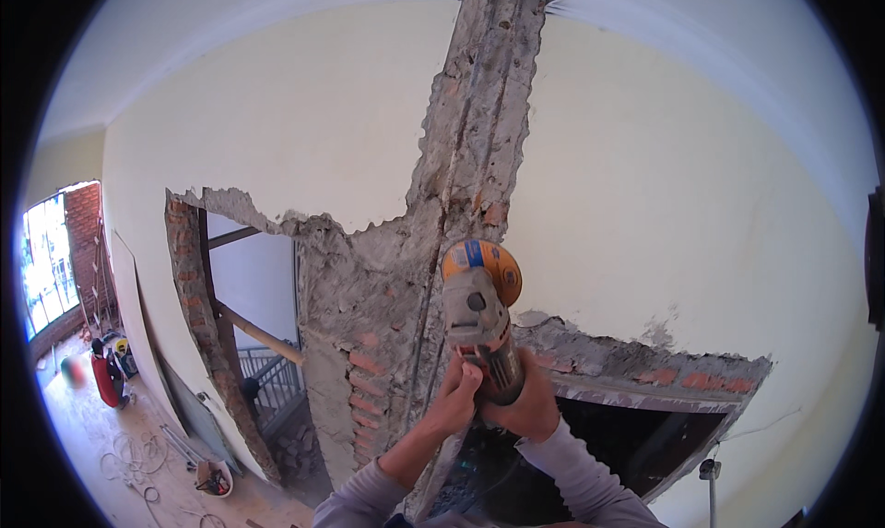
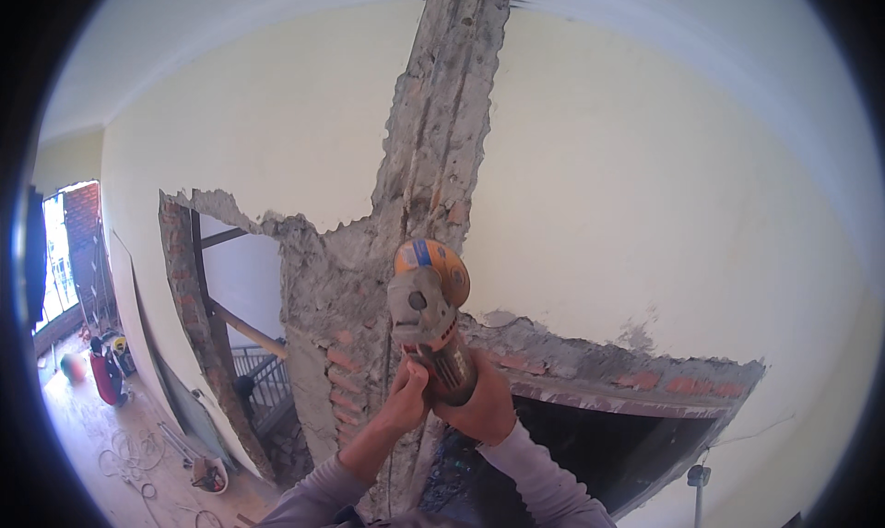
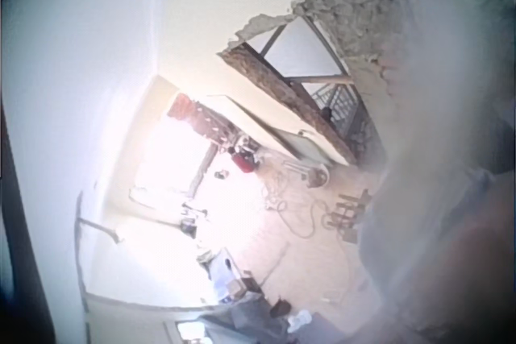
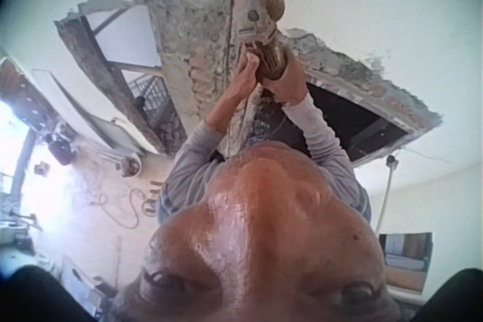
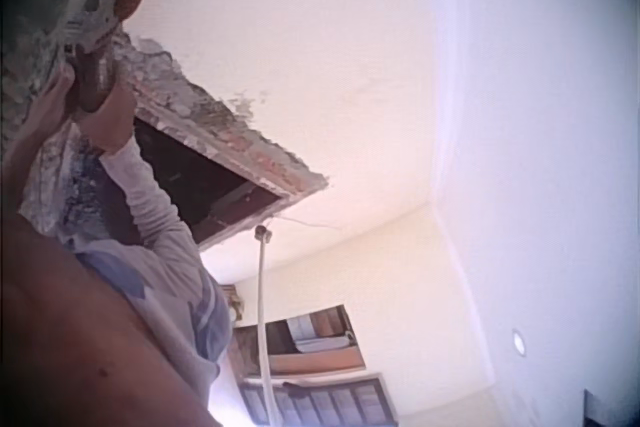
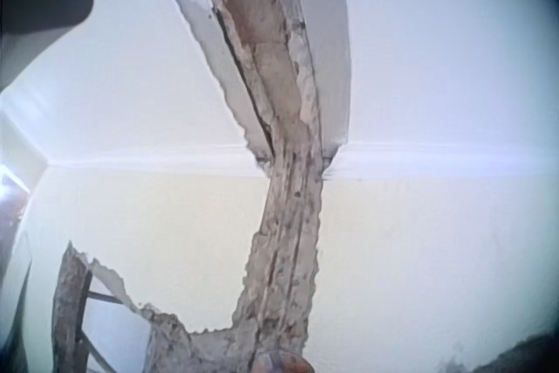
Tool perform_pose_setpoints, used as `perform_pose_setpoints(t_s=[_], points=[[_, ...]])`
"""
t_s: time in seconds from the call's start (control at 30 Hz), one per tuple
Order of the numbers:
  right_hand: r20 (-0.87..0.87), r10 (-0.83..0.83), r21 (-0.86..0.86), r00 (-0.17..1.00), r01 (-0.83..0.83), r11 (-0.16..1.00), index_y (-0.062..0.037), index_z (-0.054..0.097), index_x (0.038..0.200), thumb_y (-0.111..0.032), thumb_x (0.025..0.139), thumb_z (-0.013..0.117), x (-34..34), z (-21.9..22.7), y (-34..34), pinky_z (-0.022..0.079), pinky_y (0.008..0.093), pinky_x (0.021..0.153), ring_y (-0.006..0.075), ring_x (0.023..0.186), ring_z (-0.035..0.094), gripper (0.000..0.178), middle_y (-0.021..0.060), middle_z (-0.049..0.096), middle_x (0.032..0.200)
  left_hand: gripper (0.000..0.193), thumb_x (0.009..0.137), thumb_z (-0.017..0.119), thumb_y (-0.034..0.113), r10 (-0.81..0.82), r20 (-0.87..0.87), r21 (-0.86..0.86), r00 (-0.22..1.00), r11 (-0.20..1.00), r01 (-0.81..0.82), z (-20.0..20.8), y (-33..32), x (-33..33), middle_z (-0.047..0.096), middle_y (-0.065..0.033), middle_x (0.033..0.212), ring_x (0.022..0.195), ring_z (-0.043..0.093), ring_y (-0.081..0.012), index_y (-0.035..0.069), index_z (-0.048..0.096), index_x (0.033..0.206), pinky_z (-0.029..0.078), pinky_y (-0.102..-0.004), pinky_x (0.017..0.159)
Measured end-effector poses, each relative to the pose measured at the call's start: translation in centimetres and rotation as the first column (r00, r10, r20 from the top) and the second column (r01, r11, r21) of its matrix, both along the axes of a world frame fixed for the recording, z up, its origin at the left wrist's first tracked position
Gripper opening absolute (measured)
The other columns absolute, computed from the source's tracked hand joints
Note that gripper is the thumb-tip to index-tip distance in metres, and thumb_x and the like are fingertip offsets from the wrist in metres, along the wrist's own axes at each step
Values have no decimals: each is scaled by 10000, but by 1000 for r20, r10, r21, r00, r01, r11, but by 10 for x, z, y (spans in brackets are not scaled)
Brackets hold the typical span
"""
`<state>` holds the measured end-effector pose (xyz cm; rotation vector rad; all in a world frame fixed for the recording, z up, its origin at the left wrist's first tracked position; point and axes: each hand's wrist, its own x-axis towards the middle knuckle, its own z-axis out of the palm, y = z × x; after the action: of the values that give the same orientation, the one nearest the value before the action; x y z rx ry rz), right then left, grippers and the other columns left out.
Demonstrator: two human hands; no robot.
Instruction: The person stands on a wooden ladder and uses a handheld angle grinder to cut a vertical rebar embedded in a brick wall. The person holds the rebar with one hand while operating the grinder with the other, producing sparks as the metal is cut.
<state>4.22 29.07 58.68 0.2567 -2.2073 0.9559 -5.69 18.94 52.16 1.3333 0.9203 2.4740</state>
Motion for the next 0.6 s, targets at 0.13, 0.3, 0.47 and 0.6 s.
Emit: perform_pose_setpoints(t_s=[0.13,0.3,0.47,0.6], points=[[-127,-127,197,984,151,969,-23,524,1197,-250,645,876,8,34,14,545,445,784,390,935,713,693,189,695,1000,764,1013,450,555,-120,-67,173,990,976,130,31,27,4,395,-172,1531,1419,404,-281,3,287,1515,341,-452,1179],[-197,-196,367,961,258,894,-17,498,1277,-271,668,835,-2,59,11,556,472,749,426,912,696,741,214,696,1017,726,1043,396,544,-146,-95,398,985,901,172,57,34,8,449,-171,1471,1356,469,-282,-9,282,1500,366,-436,1152],[-280,-143,461,949,264,847,-37,485,1302,-275,698,787,-14,81,-4,565,497,701,417,863,696,716,193,689,1024,775,1007,345,661,40,-59,492,997,870,-5,78,26,-3,524,-136,1376,1267,526,-267,25,380,1450,414,-420,1094],[-331,-134,498,934,294,816,-23,491,1276,-262,677,791,-19,100,-18,564,499,698,422,839,697,712,203,694,994,763,1013,343,651,27,-44,521,999,854,0,94,15,-10,523,-132,1379,1275,521,-269,27,380,1451,413,-424,1096]])
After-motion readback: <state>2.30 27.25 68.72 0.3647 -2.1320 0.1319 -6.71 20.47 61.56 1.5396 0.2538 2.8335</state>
